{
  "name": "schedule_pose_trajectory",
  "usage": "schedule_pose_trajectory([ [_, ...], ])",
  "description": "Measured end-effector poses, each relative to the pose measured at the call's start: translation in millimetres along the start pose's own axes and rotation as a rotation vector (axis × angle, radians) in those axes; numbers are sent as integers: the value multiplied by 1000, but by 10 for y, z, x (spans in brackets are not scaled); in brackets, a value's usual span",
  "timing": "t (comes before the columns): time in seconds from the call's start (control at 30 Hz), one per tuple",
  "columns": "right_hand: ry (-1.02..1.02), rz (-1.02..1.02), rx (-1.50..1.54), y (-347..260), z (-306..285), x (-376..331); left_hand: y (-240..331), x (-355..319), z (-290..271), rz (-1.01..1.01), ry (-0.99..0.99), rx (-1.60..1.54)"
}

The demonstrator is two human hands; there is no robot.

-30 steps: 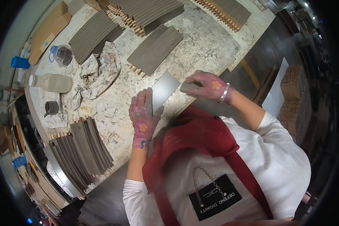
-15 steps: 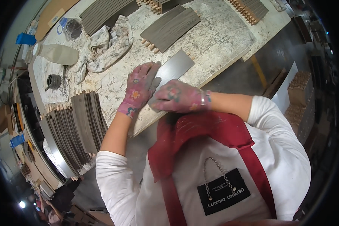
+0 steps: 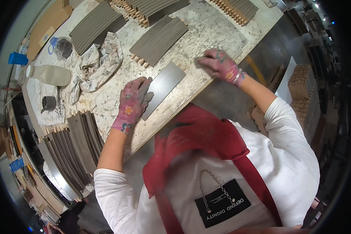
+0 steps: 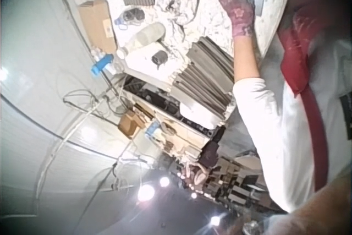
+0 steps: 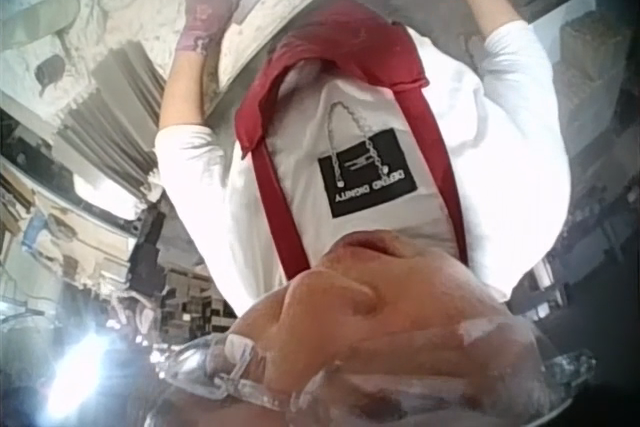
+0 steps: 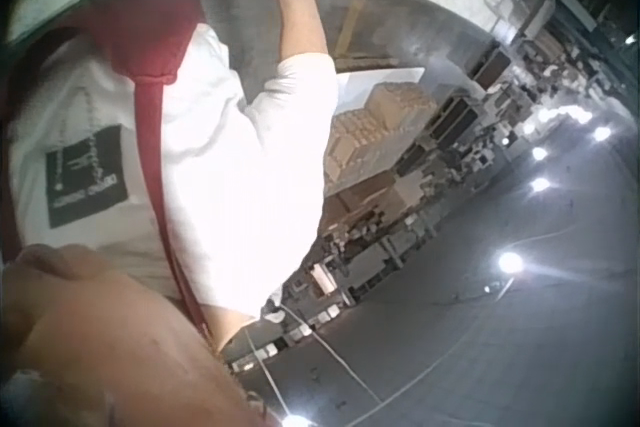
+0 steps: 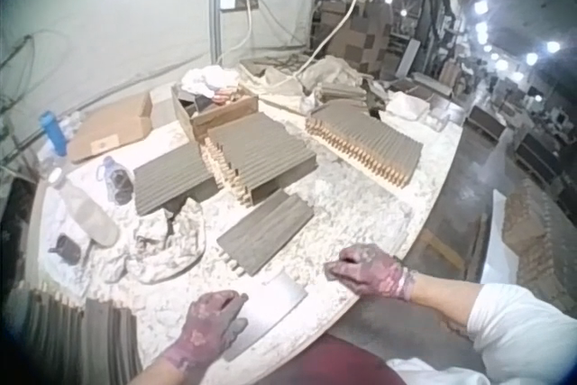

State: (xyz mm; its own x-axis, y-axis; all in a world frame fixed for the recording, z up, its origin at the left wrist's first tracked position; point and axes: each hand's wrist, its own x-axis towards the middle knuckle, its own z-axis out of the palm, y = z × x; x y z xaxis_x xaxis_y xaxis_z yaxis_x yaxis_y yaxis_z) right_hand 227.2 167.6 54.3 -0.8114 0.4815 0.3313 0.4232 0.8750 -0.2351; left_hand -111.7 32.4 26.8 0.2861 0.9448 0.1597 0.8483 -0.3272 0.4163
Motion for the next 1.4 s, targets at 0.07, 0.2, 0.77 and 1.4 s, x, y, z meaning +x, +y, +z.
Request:
schedule_pose_trajectory([
  [0.07,86,123,-25,115,-152,-72,45,-9,-38,-28,-10,25],
  [0.2,67,349,308,-18,-150,215,559,72,136,21,196,133],
  [0.77,-549,-739,355,-1310,915,1675,952,47,915,-493,-93,-213],
  [1.4,30,817,1259,21,-102,605,206,88,-433,-482,-147,-123],
])
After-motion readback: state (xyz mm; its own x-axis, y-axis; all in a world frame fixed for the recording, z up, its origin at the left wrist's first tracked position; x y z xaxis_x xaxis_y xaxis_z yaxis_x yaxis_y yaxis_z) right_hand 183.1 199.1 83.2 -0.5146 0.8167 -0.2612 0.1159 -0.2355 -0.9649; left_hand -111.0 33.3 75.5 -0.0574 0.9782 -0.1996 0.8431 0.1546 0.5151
